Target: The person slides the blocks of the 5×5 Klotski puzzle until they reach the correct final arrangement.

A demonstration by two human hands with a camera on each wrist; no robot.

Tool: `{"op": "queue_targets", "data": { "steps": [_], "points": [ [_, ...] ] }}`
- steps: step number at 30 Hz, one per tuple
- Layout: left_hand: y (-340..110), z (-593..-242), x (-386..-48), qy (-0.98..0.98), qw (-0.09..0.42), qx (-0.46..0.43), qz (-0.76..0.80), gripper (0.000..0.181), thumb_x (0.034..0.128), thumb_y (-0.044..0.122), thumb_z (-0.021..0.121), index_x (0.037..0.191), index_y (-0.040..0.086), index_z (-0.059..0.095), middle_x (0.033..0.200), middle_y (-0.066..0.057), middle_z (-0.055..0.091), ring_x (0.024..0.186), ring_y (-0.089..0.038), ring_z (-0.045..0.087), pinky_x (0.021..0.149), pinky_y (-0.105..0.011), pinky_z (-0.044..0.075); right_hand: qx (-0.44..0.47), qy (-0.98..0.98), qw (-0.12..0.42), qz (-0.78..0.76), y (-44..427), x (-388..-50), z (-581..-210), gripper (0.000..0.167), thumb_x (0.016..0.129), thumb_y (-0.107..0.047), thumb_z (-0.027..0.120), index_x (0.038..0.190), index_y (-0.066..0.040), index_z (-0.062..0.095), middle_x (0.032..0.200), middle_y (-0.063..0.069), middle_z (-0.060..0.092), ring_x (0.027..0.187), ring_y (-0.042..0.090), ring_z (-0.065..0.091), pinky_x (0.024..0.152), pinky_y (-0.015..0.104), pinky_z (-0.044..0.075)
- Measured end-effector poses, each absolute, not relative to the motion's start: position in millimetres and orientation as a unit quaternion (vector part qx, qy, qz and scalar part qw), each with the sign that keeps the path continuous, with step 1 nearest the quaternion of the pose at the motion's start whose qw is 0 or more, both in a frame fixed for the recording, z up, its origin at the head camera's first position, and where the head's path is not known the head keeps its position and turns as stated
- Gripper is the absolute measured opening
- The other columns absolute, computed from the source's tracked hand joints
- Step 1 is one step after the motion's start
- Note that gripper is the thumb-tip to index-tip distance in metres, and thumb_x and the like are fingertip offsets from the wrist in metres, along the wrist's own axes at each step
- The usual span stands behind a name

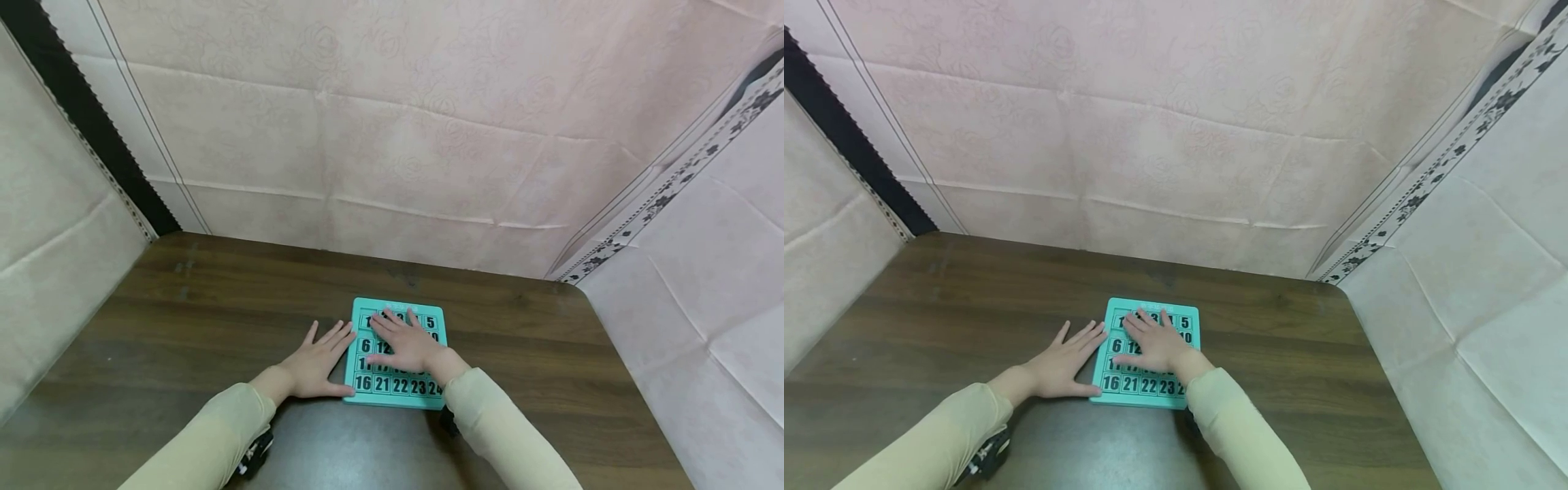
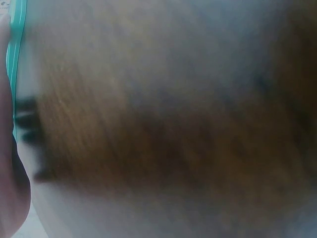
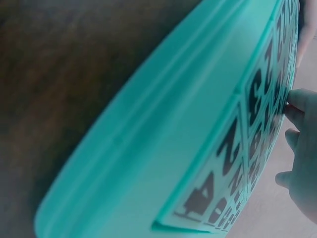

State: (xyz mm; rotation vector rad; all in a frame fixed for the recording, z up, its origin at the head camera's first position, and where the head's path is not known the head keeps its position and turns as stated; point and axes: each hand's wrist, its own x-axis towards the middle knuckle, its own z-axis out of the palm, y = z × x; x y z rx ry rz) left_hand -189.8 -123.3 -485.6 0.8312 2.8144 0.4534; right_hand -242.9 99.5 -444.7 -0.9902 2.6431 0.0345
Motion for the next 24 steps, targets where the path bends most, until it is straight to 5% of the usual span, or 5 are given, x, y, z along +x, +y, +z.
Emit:
{"op": "queue_targets", "data": {
  "steps": [24],
  "points": [
    [-124.0,-482.3,-188.0,0.943,0.089,0.279,0.155,0.099,0.0792,0.072,0.050,0.150,0.010,0.019,0.158,-0.008,0.013,0.146,-0.027,0.009,0.112,-0.061,0.001,-0.330,0.931,0.158,-0.007,97.3,-253.7,-443.7,0.081,0.088,-0.070,0.033,0.152,-0.023,0.013,0.158,-0.007,0.010,0.147,0.016,0.003,0.117,0.052,0.003]
  ]
}}
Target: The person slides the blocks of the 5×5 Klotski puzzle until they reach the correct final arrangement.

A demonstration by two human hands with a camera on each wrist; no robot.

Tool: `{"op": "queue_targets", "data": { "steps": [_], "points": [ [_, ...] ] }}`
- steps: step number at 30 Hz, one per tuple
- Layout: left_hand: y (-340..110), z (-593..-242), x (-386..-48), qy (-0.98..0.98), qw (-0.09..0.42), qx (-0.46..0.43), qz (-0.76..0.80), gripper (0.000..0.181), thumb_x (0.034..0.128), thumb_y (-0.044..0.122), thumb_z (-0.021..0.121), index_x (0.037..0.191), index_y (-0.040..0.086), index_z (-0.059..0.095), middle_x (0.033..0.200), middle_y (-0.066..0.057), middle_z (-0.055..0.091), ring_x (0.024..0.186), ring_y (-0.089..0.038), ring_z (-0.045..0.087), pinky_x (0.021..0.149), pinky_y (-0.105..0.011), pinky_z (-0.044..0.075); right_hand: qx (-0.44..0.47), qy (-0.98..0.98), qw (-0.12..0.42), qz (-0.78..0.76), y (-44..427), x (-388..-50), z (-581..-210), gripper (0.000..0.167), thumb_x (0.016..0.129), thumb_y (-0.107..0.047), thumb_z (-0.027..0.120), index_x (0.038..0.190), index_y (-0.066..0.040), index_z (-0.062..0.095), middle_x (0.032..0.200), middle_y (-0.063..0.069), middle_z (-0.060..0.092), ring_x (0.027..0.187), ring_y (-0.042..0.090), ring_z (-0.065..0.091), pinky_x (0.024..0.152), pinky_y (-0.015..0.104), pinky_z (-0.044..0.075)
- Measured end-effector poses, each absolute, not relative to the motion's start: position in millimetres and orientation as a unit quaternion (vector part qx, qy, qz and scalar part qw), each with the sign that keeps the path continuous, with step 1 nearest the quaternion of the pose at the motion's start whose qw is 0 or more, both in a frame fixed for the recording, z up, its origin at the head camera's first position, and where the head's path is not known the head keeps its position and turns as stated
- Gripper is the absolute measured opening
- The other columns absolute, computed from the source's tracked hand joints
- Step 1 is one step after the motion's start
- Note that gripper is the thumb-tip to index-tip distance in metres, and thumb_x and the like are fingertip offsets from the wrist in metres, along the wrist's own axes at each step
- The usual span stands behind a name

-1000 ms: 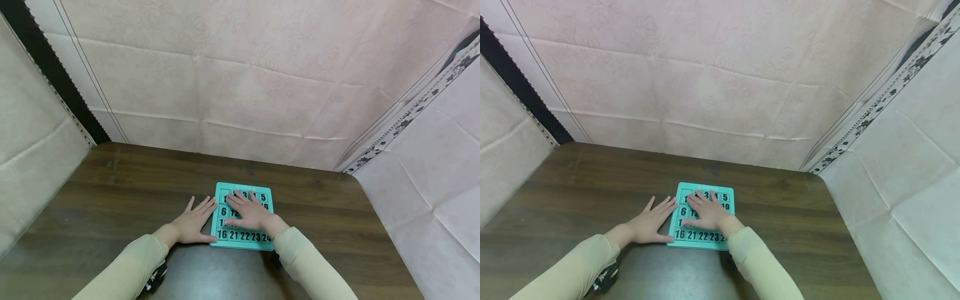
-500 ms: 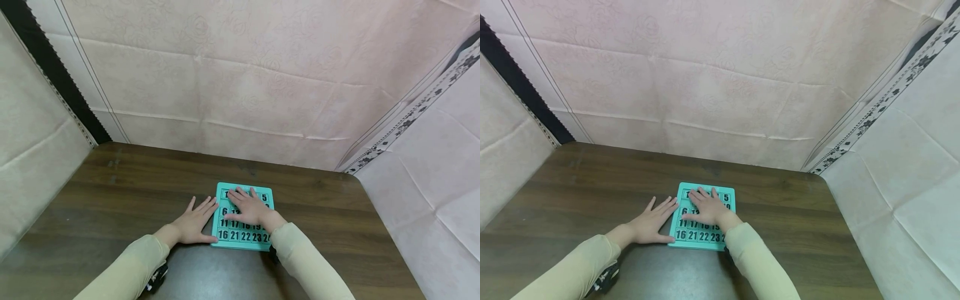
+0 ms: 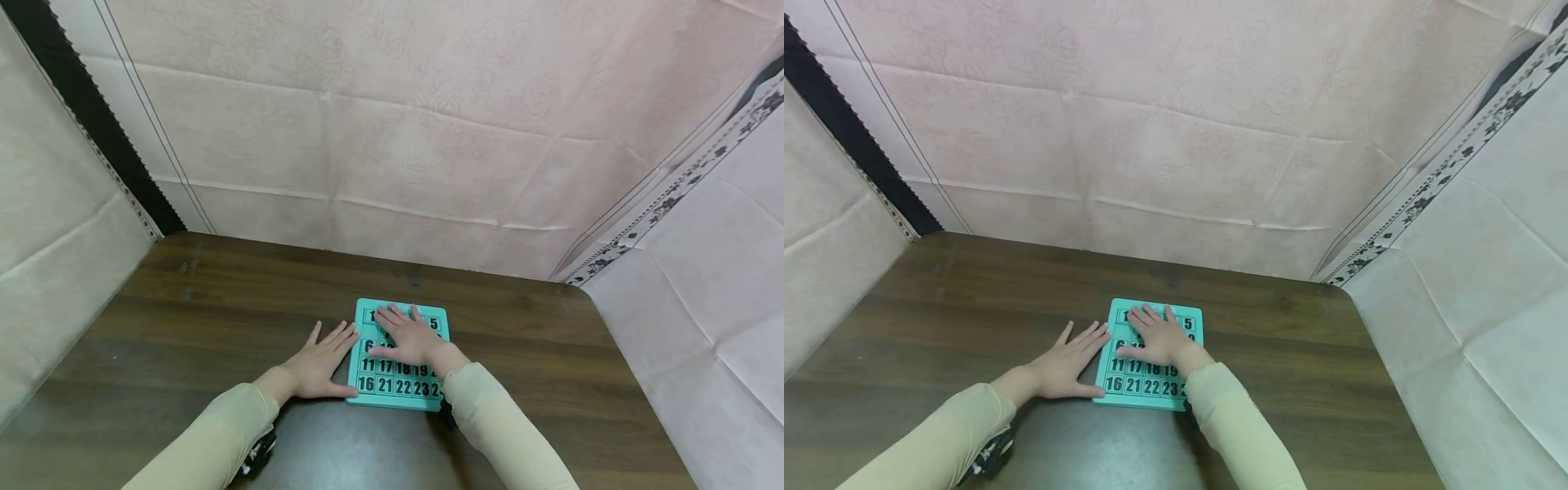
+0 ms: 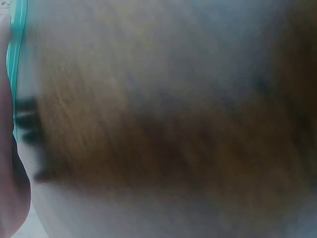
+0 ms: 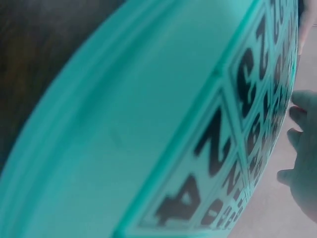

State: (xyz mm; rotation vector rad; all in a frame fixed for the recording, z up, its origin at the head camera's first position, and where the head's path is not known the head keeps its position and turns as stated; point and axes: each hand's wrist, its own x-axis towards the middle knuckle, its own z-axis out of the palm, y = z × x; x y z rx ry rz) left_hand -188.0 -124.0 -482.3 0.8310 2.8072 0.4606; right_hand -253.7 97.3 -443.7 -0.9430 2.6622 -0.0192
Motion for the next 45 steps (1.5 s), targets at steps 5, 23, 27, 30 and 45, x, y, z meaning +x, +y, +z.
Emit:
{"op": "queue_targets", "data": {
  "steps": [5,23,27,30,45],
  "points": [
    [-123.8,-483.1,-186.8,0.944,0.093,0.276,0.156,0.099,0.0792,0.072,0.050,0.150,0.010,0.020,0.158,-0.007,0.013,0.146,-0.027,0.009,0.112,-0.062,0.000,-0.354,0.923,0.144,-0.033,103.1,-245.4,-440.7,0.081,0.089,-0.065,0.040,0.151,-0.020,0.017,0.158,-0.003,0.014,0.147,0.019,0.005,0.116,0.053,0.004],
    [-127.2,-486.9,-188.8,0.945,0.090,0.275,0.153,0.100,0.0787,0.074,0.048,0.150,0.010,0.020,0.158,-0.008,0.014,0.146,-0.027,0.010,0.112,-0.061,0.002,-0.418,0.896,0.149,0.004,113.4,-210.0,-450.2,0.078,0.090,-0.067,0.034,0.151,-0.022,0.017,0.158,-0.006,0.013,0.147,0.015,0.006,0.116,0.054,0.004],
    [-127.0,-487.4,-189.4,0.945,0.091,0.274,0.153,0.100,0.0784,0.074,0.048,0.150,0.011,0.020,0.158,-0.008,0.014,0.146,-0.027,0.010,0.112,-0.061,0.002,-0.414,0.898,0.146,0.001,113.2,-210.4,-450.3,0.078,0.090,-0.066,0.034,0.151,-0.022,0.018,0.158,-0.006,0.014,0.147,0.015,0.006,0.116,0.054,0.004],
    [-126.5,-487.0,-189.3,0.945,0.094,0.273,0.153,0.100,0.0782,0.075,0.047,0.150,0.011,0.020,0.158,-0.007,0.014,0.146,-0.027,0.010,0.112,-0.061,0.002,-0.412,0.899,0.148,0.005,112.8,-211.4,-450.3,0.078,0.090,-0.066,0.036,0.151,-0.022,0.018,0.158,-0.006,0.014,0.147,0.016,0.006,0.116,0.054,0.004],
    [-123.7,-481.6,-188.4,0.944,0.092,0.279,0.153,0.099,0.0792,0.072,0.049,0.150,0.010,0.020,0.158,-0.008,0.014,0.146,-0.027,0.011,0.112,-0.061,0.002,-0.394,0.908,0.143,0.027,110.8,-226.1,-447.6,0.082,0.088,-0.070,0.030,0.152,-0.022,0.014,0.158,-0.006,0.010,0.147,0.018,0.004,0.115,0.056,0.004]
  ]
}}
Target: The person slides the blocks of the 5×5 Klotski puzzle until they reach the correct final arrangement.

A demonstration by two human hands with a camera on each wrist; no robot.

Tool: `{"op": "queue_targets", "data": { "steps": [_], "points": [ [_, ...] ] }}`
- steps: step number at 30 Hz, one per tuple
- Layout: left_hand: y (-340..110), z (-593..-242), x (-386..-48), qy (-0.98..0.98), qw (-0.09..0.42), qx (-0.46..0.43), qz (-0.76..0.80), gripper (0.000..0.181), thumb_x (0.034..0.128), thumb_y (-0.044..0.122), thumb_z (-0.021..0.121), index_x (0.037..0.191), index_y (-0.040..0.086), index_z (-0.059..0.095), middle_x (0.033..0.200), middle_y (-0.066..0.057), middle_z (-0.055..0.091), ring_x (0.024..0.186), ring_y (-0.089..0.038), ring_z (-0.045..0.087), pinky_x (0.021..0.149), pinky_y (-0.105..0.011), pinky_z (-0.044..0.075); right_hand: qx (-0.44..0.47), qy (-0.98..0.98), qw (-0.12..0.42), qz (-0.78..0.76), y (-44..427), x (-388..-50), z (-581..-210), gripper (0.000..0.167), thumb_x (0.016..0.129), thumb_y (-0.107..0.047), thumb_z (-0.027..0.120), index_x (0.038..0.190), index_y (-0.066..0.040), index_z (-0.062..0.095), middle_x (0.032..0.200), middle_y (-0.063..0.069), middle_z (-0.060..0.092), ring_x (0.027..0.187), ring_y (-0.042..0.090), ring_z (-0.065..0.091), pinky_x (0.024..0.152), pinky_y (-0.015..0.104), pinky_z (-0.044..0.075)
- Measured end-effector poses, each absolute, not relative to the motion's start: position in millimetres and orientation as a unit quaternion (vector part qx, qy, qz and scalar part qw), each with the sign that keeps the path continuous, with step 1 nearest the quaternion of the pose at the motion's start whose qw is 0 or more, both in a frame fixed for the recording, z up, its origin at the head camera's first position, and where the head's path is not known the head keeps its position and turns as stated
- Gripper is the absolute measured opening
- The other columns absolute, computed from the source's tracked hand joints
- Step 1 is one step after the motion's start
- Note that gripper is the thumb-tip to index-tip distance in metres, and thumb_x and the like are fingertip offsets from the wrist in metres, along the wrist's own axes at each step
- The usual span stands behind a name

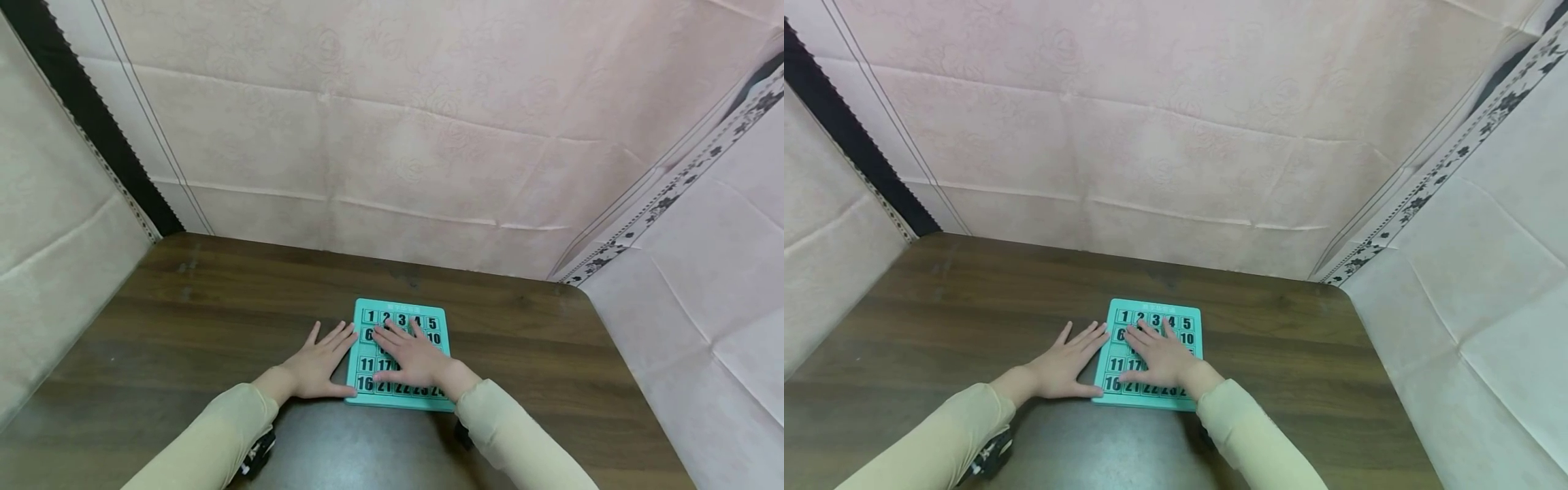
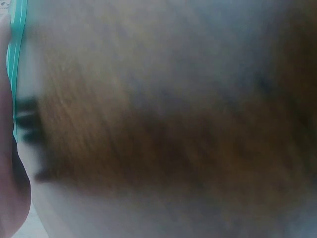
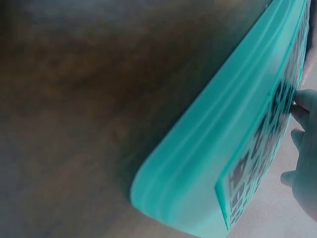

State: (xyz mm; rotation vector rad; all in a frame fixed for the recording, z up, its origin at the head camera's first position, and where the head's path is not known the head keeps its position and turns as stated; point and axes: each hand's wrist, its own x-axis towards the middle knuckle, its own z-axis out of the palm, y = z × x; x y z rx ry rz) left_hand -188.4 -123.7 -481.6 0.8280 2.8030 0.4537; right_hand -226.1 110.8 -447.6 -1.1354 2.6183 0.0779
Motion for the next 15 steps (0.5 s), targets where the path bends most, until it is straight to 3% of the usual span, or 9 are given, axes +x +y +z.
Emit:
{"op": "queue_targets", "data": {
  "steps": [15],
  "points": [
    [-124.3,-483.8,-189.1,0.943,0.088,0.282,0.154,0.099,0.0794,0.071,0.050,0.150,0.009,0.020,0.158,-0.008,0.014,0.146,-0.027,0.011,0.112,-0.061,0.002,-0.377,0.913,0.155,0.016,109.0,-234.2,-447.8,0.081,0.088,-0.070,0.032,0.151,-0.024,0.013,0.158,-0.007,0.009,0.147,0.017,0.002,0.116,0.053,0.003]
  ]
}}
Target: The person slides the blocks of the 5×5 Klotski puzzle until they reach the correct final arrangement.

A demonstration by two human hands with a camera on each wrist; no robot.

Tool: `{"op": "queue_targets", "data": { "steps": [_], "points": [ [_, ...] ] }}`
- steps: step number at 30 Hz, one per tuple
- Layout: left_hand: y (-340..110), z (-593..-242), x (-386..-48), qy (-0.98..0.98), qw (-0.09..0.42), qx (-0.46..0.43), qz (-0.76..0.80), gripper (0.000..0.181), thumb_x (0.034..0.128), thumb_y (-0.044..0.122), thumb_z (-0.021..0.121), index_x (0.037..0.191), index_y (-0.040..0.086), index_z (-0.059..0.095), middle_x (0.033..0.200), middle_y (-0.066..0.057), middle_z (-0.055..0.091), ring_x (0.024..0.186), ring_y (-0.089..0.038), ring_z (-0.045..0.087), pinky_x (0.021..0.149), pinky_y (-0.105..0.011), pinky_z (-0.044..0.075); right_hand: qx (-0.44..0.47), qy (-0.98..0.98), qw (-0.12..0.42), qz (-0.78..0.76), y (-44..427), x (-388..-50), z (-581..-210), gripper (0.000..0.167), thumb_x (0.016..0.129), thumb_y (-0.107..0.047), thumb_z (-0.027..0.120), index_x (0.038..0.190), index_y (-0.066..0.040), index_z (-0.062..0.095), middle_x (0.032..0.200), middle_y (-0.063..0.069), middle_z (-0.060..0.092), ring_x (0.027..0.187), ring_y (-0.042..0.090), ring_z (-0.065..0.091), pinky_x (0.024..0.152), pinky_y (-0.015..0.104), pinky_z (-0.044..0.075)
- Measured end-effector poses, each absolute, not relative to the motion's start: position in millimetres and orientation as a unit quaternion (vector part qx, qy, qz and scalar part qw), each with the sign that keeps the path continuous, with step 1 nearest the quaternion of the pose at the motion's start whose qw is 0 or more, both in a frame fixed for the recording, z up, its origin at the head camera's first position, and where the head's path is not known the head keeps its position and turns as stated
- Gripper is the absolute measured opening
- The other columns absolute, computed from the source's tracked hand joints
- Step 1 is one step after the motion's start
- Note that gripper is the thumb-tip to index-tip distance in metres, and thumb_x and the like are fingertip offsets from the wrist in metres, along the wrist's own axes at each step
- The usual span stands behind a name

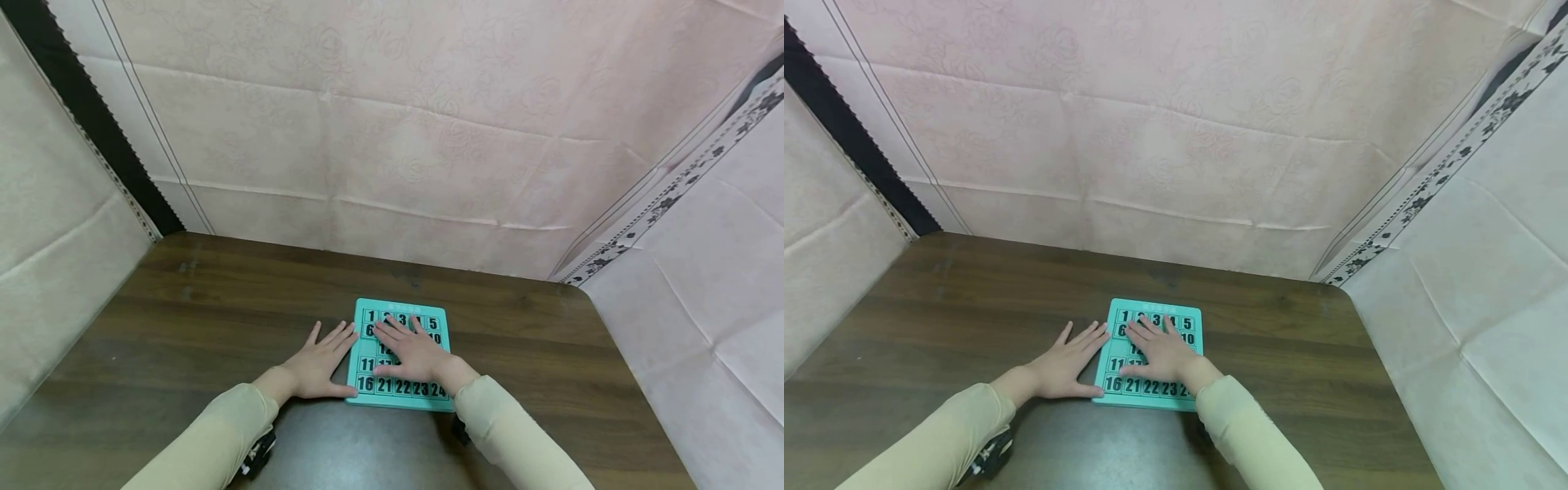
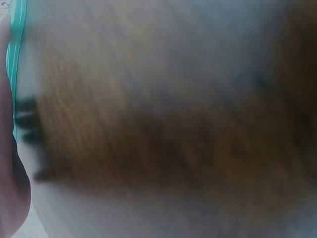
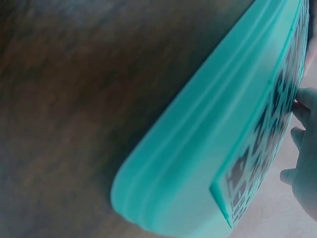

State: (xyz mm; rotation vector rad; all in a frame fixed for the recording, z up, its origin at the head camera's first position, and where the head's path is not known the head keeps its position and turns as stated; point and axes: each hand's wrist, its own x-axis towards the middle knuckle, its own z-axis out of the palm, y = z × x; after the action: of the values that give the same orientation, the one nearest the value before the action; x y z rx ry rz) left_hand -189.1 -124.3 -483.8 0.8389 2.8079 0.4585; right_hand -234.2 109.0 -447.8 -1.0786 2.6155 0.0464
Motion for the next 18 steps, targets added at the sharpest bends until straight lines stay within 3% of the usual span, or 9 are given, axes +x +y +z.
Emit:
{"op": "queue_targets", "data": {
  "steps": [18],
  "points": [
    [-123.9,-484.8,-190.3,0.945,0.087,0.279,0.149,0.101,0.0786,0.074,0.047,0.150,0.010,0.019,0.158,-0.008,0.014,0.146,-0.027,0.011,0.112,-0.061,0.002,-0.477,0.870,0.121,0.012,124.7,-198.1,-445.6,0.083,0.087,-0.066,0.041,0.151,-0.018,0.017,0.158,-0.003,0.017,0.147,0.020,0.010,0.115,0.056,0.009]
  ]
}}
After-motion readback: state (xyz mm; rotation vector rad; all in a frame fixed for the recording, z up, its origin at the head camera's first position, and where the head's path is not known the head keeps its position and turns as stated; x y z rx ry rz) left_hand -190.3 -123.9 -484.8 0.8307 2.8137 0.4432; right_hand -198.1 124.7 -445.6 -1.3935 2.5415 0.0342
